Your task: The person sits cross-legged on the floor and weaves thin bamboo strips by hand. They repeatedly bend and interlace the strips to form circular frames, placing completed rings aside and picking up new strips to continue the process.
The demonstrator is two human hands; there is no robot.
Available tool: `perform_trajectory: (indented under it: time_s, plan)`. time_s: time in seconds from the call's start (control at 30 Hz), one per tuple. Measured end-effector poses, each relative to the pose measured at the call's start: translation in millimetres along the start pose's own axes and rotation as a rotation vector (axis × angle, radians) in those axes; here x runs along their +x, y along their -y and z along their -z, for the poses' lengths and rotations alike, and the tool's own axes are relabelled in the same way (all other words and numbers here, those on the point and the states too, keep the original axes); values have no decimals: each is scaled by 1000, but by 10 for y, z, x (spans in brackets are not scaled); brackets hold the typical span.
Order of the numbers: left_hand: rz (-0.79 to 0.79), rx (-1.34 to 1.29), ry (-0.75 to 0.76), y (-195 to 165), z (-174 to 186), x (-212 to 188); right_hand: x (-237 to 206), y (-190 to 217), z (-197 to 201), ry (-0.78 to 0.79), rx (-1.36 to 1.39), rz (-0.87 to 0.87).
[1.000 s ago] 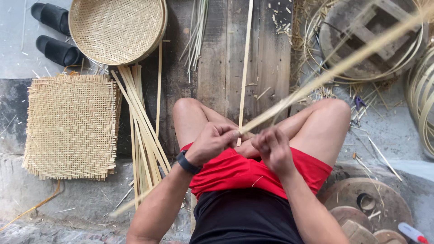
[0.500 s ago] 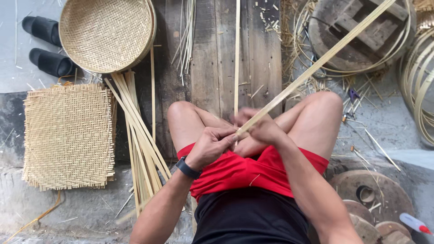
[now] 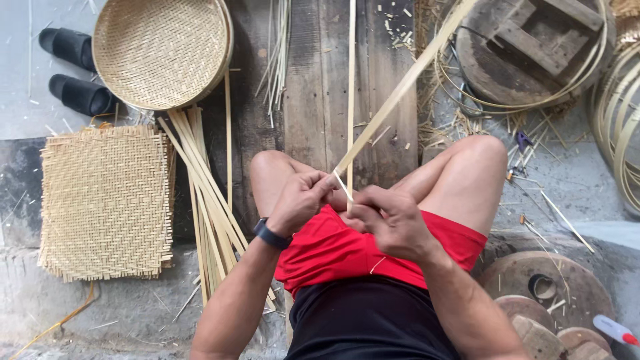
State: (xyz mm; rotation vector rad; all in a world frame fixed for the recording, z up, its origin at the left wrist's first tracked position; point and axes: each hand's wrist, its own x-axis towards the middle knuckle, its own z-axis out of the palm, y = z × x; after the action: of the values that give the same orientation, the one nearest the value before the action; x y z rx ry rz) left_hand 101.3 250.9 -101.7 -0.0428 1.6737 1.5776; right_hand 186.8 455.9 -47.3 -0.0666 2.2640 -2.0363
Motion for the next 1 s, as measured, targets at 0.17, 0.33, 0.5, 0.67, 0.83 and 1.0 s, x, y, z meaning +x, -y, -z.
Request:
perform_trajectory:
  time_s: [0.17, 0.33, 0.5, 0.67, 0.83, 1.0]
  plan:
    - [-72, 74, 210, -183, -93, -284, 322, -668, -188, -37, 1135, -114]
    - [-97, 237, 258, -237, -458, -300, 825, -753, -239, 382, 1141, -62]
    - [-247, 174, 73, -253, -322, -304, 789, -419, -121, 135, 309, -189]
    - [-307, 368, -122, -235, -115, -265, 334, 13, 183, 275, -116, 113]
    - [-330, 506, -112, -138, -288, -139, 716, 92, 145, 155, -455, 118]
    - [-476, 770, -163, -11, -300, -68, 723, 165, 118, 69, -29, -50]
